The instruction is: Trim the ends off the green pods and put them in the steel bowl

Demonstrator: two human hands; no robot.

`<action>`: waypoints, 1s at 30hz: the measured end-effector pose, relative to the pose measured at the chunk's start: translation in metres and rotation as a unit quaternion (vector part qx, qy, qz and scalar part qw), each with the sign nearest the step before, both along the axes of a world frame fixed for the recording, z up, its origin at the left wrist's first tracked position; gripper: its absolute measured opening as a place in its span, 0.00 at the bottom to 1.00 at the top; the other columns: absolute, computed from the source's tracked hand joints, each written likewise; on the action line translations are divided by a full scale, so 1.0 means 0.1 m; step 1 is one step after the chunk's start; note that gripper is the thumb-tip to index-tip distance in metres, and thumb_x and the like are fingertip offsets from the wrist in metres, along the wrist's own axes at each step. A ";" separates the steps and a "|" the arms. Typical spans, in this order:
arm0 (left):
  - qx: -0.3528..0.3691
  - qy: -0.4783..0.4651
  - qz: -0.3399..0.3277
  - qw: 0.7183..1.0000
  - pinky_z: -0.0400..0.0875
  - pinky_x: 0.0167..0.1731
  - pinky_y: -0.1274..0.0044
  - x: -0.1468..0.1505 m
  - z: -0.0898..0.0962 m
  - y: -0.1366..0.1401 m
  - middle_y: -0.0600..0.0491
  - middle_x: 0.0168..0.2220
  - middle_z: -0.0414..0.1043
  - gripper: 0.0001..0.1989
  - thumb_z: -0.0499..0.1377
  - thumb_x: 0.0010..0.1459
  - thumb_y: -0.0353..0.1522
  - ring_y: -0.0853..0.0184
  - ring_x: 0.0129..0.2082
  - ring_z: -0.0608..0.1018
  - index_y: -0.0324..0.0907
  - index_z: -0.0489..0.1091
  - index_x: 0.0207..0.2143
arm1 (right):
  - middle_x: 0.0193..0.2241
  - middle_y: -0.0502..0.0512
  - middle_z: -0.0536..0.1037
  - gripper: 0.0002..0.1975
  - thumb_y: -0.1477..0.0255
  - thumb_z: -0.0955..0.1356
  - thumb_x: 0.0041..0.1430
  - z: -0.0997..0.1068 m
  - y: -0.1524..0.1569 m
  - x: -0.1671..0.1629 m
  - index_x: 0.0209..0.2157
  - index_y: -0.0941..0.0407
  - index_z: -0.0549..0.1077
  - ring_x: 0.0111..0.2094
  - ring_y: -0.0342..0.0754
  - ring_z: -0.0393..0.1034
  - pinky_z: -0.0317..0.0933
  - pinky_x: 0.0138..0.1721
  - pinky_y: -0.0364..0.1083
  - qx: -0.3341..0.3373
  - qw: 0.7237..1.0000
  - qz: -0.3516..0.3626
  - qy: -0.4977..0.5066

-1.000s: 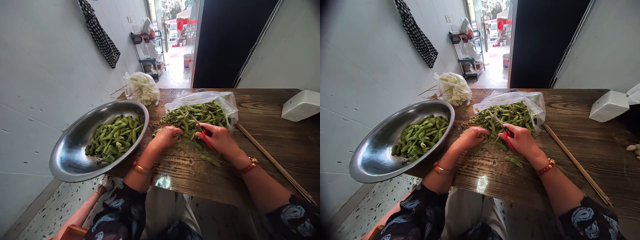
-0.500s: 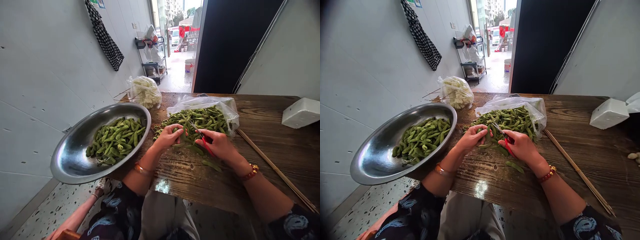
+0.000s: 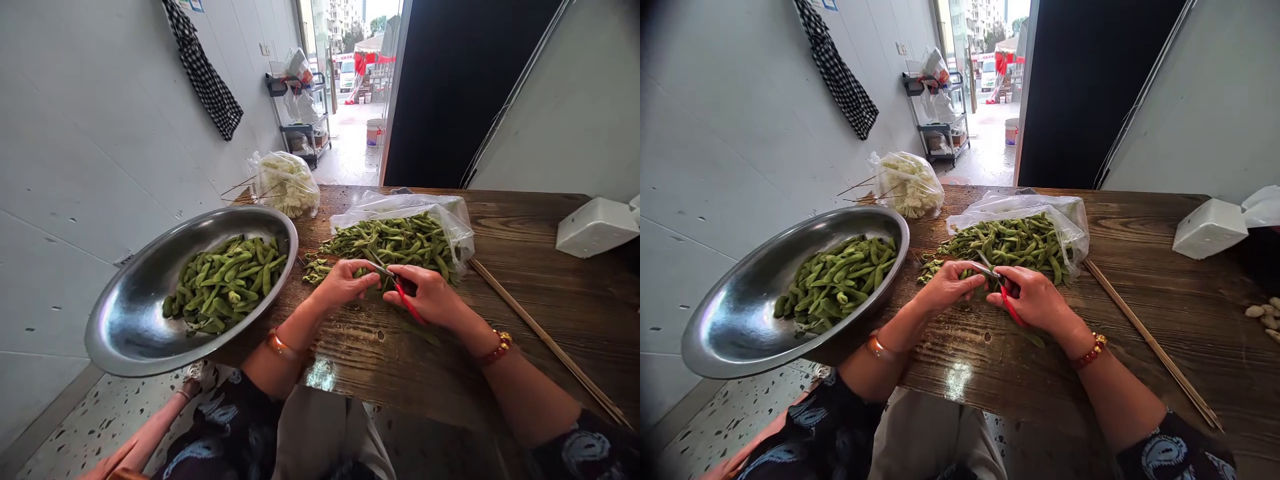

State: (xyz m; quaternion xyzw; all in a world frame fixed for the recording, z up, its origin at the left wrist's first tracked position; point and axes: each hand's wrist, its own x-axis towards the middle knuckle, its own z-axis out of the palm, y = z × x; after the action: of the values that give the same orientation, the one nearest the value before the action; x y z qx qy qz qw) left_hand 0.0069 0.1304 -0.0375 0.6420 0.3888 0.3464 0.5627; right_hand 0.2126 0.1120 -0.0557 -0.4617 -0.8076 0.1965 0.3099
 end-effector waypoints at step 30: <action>-0.149 -0.225 0.138 0.953 0.54 0.13 0.85 -0.04 -0.05 0.10 0.57 0.24 0.70 0.19 0.70 0.42 0.36 0.79 0.16 0.66 0.38 0.68 0.33 | 0.29 0.52 0.76 0.22 0.58 0.70 0.55 -0.05 0.04 0.01 0.48 0.56 0.75 0.26 0.45 0.67 0.63 0.30 0.43 0.015 0.999 -0.030 0.022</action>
State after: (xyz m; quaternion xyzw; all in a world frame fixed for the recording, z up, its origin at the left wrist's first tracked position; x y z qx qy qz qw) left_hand 0.0028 0.1408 -0.0424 0.3966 0.3842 0.4942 0.6714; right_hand 0.2139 0.1158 -0.0602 -0.4765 -0.7891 0.1850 0.3407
